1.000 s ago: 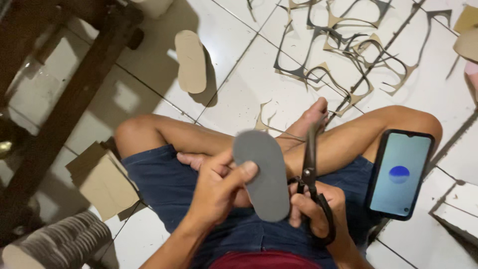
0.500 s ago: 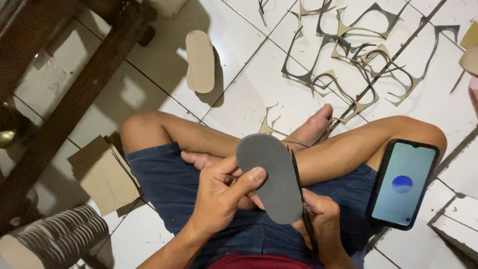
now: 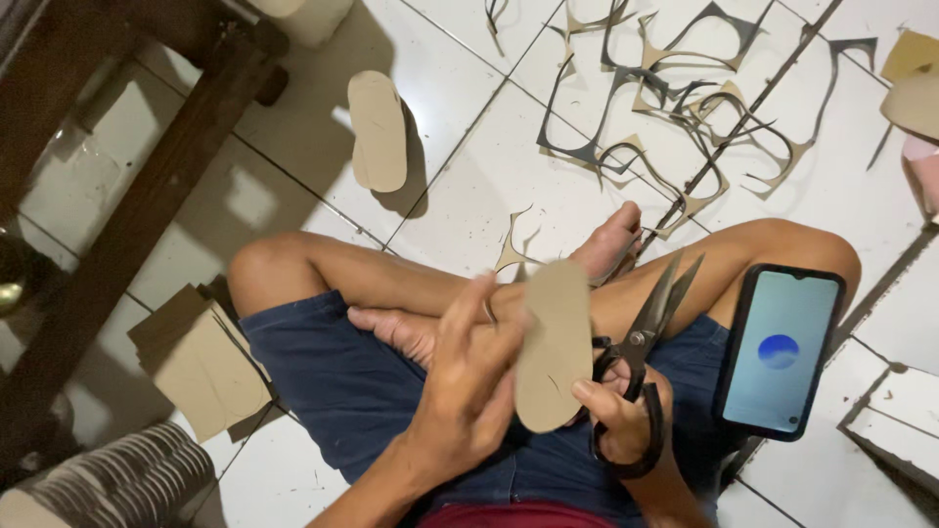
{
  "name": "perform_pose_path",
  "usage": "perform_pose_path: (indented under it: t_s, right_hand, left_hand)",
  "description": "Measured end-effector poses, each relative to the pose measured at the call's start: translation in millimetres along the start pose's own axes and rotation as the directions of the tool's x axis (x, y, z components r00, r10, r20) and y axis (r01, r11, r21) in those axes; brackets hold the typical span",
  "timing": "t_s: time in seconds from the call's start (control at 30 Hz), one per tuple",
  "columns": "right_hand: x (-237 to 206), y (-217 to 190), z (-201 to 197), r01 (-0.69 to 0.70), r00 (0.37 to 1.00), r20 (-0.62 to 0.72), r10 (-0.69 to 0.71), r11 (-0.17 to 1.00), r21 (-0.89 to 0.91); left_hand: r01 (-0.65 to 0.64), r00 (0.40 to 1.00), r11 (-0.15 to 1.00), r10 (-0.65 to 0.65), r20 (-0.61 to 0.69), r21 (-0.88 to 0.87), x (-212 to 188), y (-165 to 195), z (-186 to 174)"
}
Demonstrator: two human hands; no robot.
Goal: The person sits on the floor and cuts insole shapes from cardboard sheets using scissors, following drawn outlines. They trim the edges of each cut piece, set finished pieces aside with a stack of completed insoles, and briefly handle a phone before resuming cutting.
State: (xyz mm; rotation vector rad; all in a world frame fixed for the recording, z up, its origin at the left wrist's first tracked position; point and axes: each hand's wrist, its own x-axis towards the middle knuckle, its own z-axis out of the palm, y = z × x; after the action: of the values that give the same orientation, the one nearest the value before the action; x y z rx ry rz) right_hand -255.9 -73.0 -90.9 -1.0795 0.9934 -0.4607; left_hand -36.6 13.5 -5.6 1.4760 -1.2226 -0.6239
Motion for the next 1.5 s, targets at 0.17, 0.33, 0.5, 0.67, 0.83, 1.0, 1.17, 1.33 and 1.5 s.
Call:
perform_pose_path:
  t_s: [0.17,0.33,0.5,0.67,0.83,1.0,1.17,1.33,1.5]
  right_hand:
    - [9,3,8,-0.242,0.934,0.344,0.092,0.873,0.423]
    - [14,10,21,-0.313,0.925,0.344,0.163,0.840,0.443]
    - [18,20,12,-0.280,0.929,0.341,0.145,0.876,0.393]
    - [18,30,7,-0.243,0.941,0.322,0.103,0.868,0.434]
    - [18,27,12,-0.166,0.959,0.285,0.016,0.842,0.513]
    - [13,14,13,0.173,0.946,0.252,-0.202,0.976,0.129]
    - [15,15,15,-0.273,0.919,0.392,0.035,0.774,0.571]
    - [11,30,14,-0.263,0.941,0.309,0.135,0.869,0.420]
    - [17,41,3,0.002,0.984,0.178,-0.018,0.996,0.089]
  left_hand:
    - [0.448,0.879,0.469,-0.388,0.278,-0.761,-7,-6,19]
    - [0.464,0.859,0.387,-0.416,0.298,-0.797,-1,-7,15]
    - [0.427,0.897,0.639,-0.385,0.214,-0.640,6,-11,0]
    - [0.437,0.886,0.549,-0.400,0.235,-0.712,7,-18,-1]
    - [0.476,0.855,0.532,-0.465,0.228,-0.700,5,-27,2]
    - [0.496,0.834,0.473,-0.494,0.247,-0.729,6,-28,6]
    - [0.477,0.775,0.163,-0.542,0.325,-0.864,8,-21,19]
    - [0.419,0.863,0.439,-0.464,0.199,-0.795,9,-14,25]
    - [0.469,0.836,0.430,-0.499,0.230,-0.771,10,-15,17]
